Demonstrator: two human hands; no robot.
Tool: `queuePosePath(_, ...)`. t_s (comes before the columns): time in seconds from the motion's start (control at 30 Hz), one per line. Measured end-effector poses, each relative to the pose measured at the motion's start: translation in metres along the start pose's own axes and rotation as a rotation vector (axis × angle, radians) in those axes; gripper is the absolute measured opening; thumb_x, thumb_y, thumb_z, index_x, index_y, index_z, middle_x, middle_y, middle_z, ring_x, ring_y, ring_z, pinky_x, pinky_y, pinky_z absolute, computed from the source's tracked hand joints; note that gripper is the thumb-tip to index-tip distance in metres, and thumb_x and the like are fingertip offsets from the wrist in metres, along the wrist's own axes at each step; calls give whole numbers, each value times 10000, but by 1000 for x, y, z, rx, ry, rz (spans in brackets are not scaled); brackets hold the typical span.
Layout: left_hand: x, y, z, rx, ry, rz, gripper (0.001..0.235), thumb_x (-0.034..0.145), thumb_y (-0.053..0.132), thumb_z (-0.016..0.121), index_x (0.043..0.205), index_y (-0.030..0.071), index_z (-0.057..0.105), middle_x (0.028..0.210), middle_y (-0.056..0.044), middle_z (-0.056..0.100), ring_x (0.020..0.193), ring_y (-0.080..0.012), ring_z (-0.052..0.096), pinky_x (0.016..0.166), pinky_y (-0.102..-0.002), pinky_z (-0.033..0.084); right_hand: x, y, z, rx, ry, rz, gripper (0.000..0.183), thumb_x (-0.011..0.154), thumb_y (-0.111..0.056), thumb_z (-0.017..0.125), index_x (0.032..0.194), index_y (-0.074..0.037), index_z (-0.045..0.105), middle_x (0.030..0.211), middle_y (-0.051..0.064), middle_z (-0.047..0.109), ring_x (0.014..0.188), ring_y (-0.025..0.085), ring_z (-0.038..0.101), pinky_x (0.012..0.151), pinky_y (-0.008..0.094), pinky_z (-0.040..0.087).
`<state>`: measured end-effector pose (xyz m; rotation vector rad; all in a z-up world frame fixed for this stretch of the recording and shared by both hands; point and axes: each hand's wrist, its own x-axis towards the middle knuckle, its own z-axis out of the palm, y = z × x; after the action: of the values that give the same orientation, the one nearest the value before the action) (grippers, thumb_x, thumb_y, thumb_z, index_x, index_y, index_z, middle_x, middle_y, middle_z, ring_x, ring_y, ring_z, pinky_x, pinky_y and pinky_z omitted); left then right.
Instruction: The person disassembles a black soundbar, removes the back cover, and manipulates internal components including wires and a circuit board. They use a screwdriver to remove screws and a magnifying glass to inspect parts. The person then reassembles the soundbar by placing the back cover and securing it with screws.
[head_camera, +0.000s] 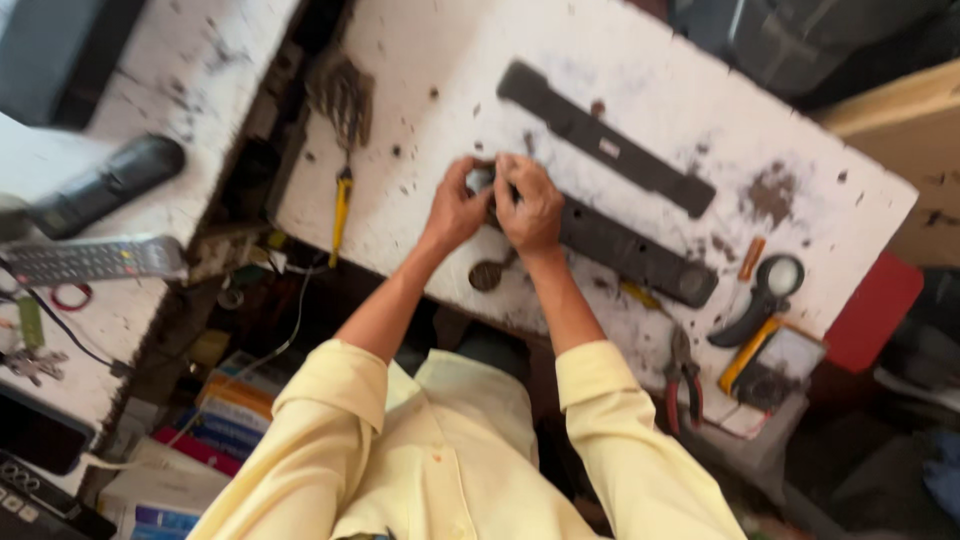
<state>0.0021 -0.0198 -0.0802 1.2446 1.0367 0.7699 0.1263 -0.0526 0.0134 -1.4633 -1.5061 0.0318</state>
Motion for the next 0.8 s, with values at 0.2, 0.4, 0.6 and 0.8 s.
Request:
queuePosePath(0.2,-9,49,2,-5,-52,-103,275,935,36,704,1199,30,628,976,-51,684,608,-58,577,528,-241,497,1,1,2,4,91,85,234,932,21,784,853,-57,578,755,85,541,661,260,551,598,390,479)
queuePosePath(0.4,-8,42,2,2,-19,-59,248,926,42,700,1165,23,635,1108,-84,666,636,-97,629,546,-252,530,2,-3,8,-61,31,112,228,978,13,771,900,-59,570,860,111,571,736,273,571,672,407,498)
queuePosePath(0.6,-13,36,5,165,119,152,326,899,107,767,1197,43,654,1129,-104,655,753,-182,643,681,-322,565,22,-30,-12,31,132,-58,54,1020,0,695,1045,17,650,1011,120,674,900,271,677,816,384,566)
queuePosePath(0.8,-68,55,-17,251,182,46,233,975,162,736,1166,44,674,1139,-117,669,713,-191,634,699,-340,546,20,-47,-19,303,-102,403,85,1088,-65,600,1101,-12,665,960,59,706,743,167,660,672,313,547)
